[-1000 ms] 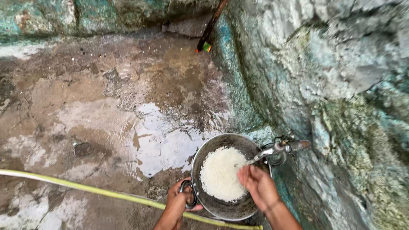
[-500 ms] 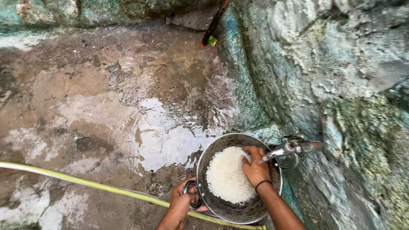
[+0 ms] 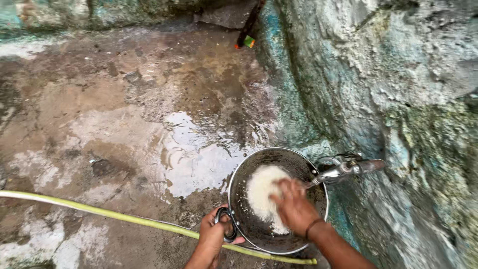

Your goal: The person picks through rice in a shallow metal bowl to remove impurities, pours the rice into a larger metal pot, and then washes the rice under a tap, rubbing it with their hand and draining the water.

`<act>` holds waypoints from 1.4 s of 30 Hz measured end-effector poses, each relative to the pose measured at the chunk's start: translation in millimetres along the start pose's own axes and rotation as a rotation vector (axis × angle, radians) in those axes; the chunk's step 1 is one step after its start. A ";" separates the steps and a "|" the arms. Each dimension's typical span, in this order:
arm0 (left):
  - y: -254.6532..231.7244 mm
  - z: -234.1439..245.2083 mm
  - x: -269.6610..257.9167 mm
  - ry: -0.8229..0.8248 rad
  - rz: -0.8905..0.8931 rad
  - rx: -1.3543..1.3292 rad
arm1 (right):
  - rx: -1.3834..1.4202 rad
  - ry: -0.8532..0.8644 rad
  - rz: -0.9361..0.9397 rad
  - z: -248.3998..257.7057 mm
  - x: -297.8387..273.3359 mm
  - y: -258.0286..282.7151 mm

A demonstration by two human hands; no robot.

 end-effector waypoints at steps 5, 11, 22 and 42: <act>-4.6 -17.9 -3.7 0.011 -0.101 0.005 | -0.005 -0.236 -0.312 1.8 24.2 -13.5; -15.5 -42.3 -19.5 0.016 -0.057 0.038 | 0.735 -0.096 -0.341 -73.4 46.8 -18.5; -33.4 -60.5 -36.9 -0.012 -0.034 0.127 | 1.171 -0.109 -0.709 -35.6 29.0 -72.5; -32.4 -50.7 -21.2 0.085 -0.103 0.046 | -0.443 -0.120 0.327 -19.9 2.9 36.8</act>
Point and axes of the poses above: each hand's wrist, its own x-axis towards the middle knuckle, its own z-axis out of the back of the hand, y = z × x, the point moved 9 cm from there along x, towards the middle knuckle, and after that the axes turned 15 degrees about -x, right-handed, at the moved point
